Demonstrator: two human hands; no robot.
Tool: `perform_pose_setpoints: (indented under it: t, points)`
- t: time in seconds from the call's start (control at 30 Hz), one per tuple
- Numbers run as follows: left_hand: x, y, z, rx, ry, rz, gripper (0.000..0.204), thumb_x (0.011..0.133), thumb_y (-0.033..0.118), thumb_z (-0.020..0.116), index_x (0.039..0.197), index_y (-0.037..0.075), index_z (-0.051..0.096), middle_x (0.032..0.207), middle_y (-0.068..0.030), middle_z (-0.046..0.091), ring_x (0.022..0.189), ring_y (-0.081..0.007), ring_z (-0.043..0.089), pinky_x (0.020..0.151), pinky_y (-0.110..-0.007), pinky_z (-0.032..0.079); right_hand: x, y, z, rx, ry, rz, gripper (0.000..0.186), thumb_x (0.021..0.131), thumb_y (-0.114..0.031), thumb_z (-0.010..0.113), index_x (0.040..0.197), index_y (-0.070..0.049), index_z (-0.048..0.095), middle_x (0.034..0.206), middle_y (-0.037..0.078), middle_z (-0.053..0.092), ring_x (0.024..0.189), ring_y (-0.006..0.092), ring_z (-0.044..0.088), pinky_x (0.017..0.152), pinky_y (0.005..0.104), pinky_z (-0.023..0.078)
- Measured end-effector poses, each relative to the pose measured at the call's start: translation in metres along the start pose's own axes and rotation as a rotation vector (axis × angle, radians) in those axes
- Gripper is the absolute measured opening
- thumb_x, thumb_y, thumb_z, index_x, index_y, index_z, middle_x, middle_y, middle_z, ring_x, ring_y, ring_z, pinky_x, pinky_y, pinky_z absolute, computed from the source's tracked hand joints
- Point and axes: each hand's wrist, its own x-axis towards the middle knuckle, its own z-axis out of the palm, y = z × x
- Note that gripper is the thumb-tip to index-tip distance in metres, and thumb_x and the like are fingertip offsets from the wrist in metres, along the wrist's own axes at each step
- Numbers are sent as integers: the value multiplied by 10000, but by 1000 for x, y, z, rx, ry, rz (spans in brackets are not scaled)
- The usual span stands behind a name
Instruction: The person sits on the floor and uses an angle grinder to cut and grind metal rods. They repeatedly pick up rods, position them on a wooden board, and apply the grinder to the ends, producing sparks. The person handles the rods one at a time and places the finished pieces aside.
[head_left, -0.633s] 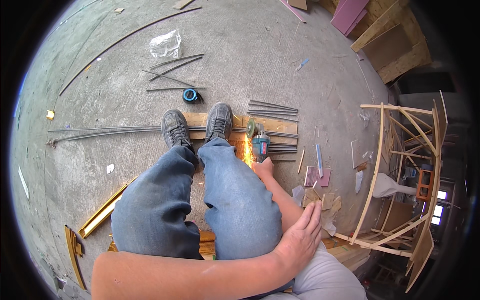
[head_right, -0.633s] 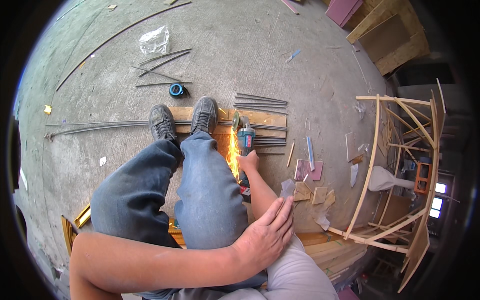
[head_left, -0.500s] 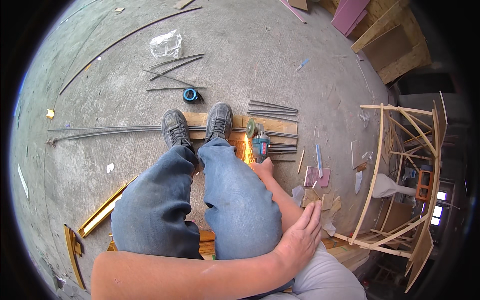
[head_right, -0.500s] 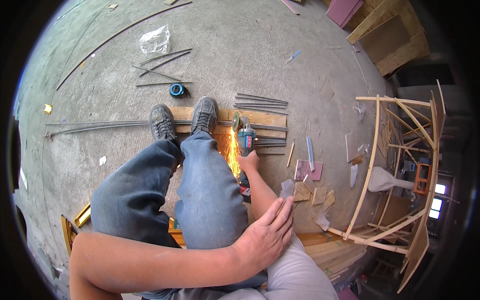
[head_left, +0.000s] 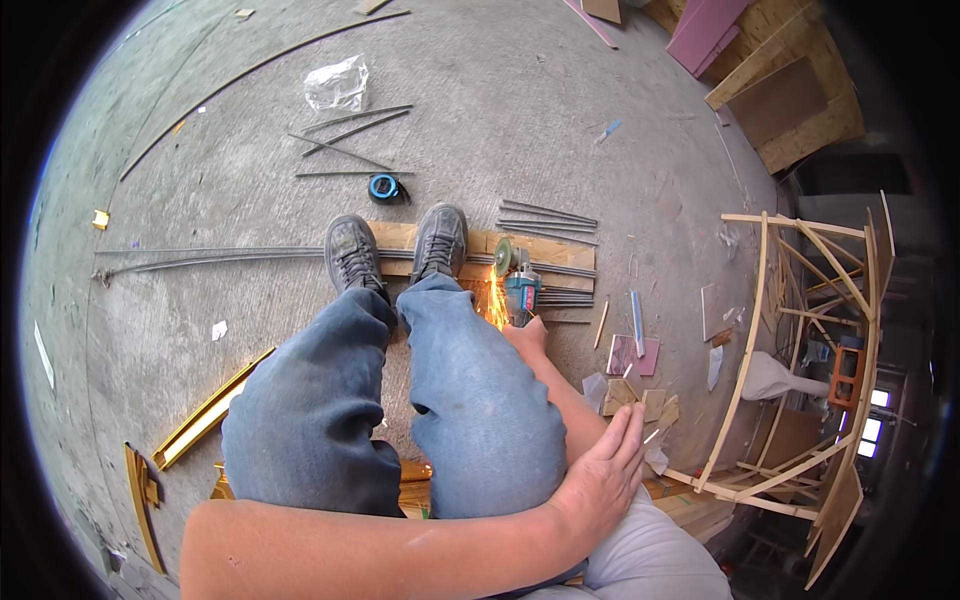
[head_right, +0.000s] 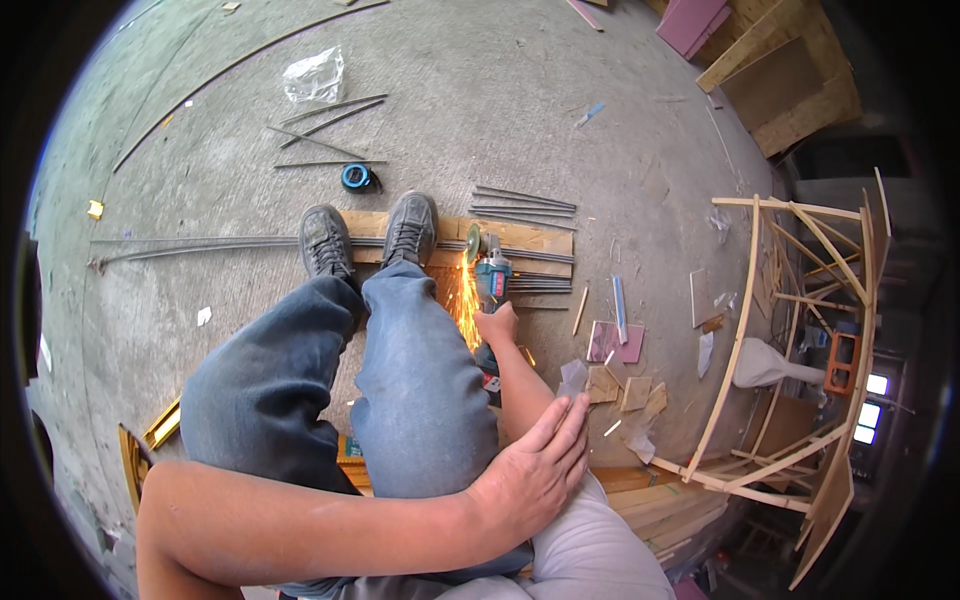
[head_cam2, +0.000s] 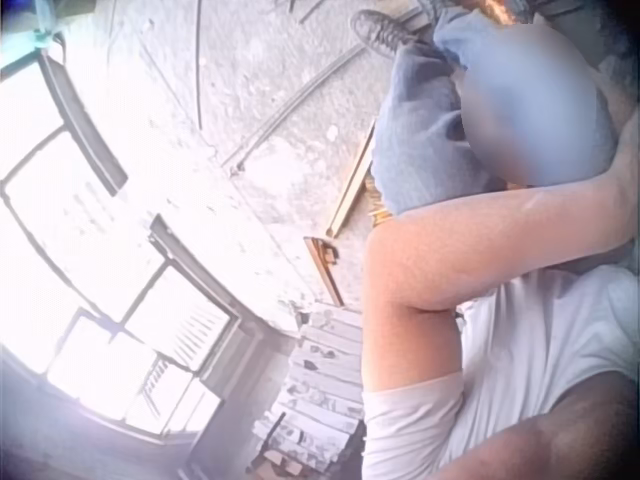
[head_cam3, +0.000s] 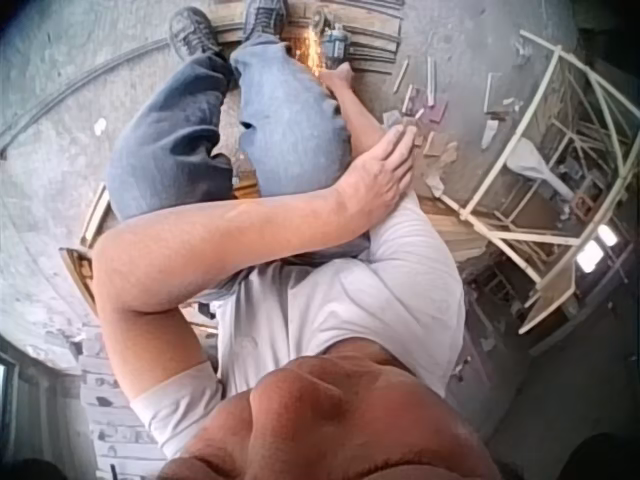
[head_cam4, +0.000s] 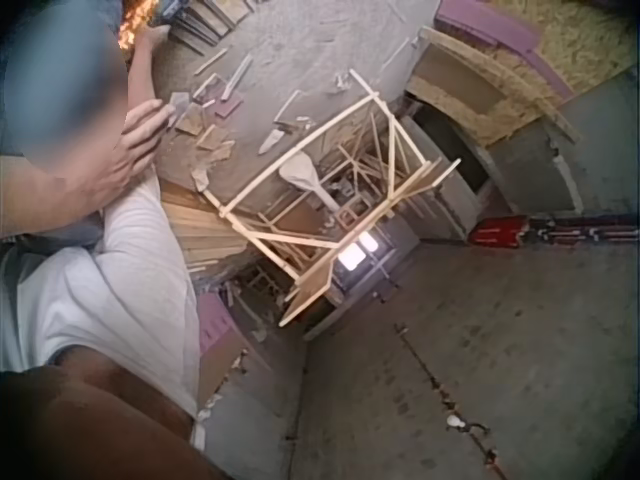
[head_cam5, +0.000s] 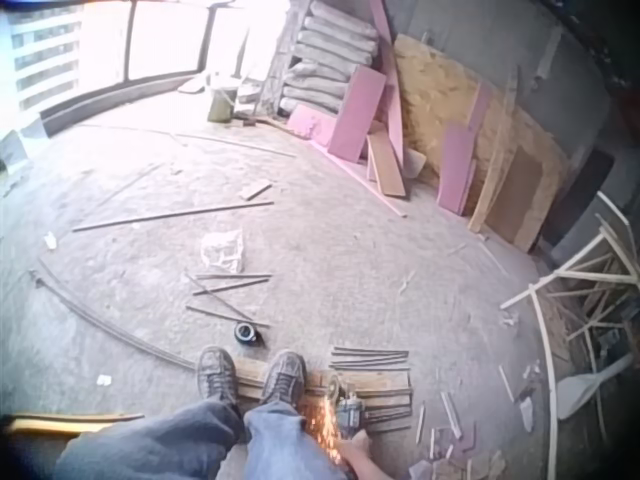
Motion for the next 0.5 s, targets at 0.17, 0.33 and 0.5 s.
perform_pose_setpoints:
  t: [0.17, 0.33, 0.5]
  points:
    - [-2, -1, 2, 9, -6, -18, 529, 925, 264, 442, 1357, -36, 500, 1435, -211, 462, 1418, -433, 289, 1184, -570, 173, -6, -5, 3, 41, -29, -14, 520, 648, -291, 749, 1025, 35, 600, 1033, 280, 674, 999, 405, 661, 867, 449, 527]
    - [-2, 0, 0, 3, 9, 1, 534, 922, 268, 446, 1353, -41, 502, 1429, -211, 467, 1415, -435, 292, 1181, -575, 174, 4, 4, 3, -3, -14, 3, 536, 649, -296, 753, 1037, 40, 600, 1037, 284, 672, 1003, 413, 657, 872, 453, 526]
    - [-2, 0, 1, 3, 13, -5, 537, 918, 270, 450, 1352, -42, 503, 1427, -212, 468, 1414, -435, 294, 1180, -580, 170, 5, 8, 6, 15, -22, -11, 558, 646, -307, 761, 1044, 49, 599, 1045, 283, 672, 1009, 422, 652, 871, 457, 526]
